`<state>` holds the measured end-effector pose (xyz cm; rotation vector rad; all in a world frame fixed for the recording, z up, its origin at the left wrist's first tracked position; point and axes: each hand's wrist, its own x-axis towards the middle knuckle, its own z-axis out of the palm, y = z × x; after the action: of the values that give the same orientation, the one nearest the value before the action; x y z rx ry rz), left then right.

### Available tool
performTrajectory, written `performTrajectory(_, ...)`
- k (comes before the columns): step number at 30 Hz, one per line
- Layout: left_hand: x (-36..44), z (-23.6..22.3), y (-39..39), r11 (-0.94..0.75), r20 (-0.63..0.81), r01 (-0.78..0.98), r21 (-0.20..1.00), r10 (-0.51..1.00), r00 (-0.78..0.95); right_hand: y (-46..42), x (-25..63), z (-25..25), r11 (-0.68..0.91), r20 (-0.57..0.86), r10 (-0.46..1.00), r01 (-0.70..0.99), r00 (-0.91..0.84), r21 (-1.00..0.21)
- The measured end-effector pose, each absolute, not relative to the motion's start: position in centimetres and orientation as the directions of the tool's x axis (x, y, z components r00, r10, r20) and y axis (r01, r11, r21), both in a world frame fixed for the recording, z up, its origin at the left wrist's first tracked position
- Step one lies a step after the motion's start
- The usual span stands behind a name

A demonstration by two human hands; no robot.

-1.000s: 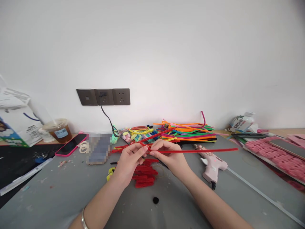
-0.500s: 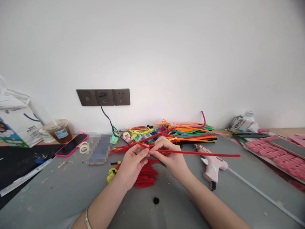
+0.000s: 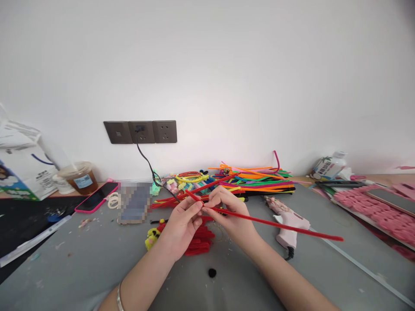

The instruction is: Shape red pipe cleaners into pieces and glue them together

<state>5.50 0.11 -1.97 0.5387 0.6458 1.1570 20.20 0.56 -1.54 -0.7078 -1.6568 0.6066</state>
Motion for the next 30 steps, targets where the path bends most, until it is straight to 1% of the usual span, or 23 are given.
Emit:
performTrajectory(4, 5.2, -1.6, 0.3, 0.274, -0.149, -0.641, 0.717, 0.958, 0.243, 0.6, 20.9, -1.1, 0.665, 0.636, 0.738, 0.086, -0.227, -0.742)
performTrajectory(8, 4.8, -1.5, 0.4, 0.262, -0.111, -0.560, 0.786, 0.951, 0.290, 0.7, 21.7, -0.7, 0.608, 0.564, 0.755, 0.035, -0.335, -0.794)
performTrajectory(13, 4.4, -1.2, 0.2, 0.228, -0.067, -0.420, 0.878, 0.929, 0.363, 0.7, 22.5, -0.4, 0.425, 0.413, 0.802, -0.072, -0.431, -0.902)
performTrajectory(16, 4.1, -1.1, 0.0, 0.213, -0.052, -0.310, 0.927, 0.889, 0.455, 0.7, 23.0, -0.1, 0.314, 0.330, 0.773, -0.125, -0.541, -0.941)
performTrajectory(19, 3.9, -1.1, -0.1, 0.220, -0.065, -0.232, 0.948, 0.844, 0.532, 0.6, 23.3, 0.4, 0.207, 0.256, 0.726, -0.153, -0.638, -0.966)
performTrajectory(22, 3.8, -1.0, -0.1, 0.229, -0.073, -0.215, 0.949, 0.825, 0.560, 0.5, 23.3, 0.6, 0.140, 0.241, 0.697, -0.202, -0.676, -0.969)
performTrajectory(26, 3.8, -0.9, -0.2, 0.250, -0.071, -0.223, 0.942, 0.800, 0.596, 0.5, 23.1, 0.7, 0.094, 0.265, 0.700, -0.281, -0.664, -0.955)
performTrajectory(30, 3.9, -0.9, -0.2, 0.270, -0.075, -0.206, 0.941, 0.755, 0.651, 0.4, 22.8, 0.4, 0.017, 0.223, 0.667, -0.284, -0.711, -0.959)
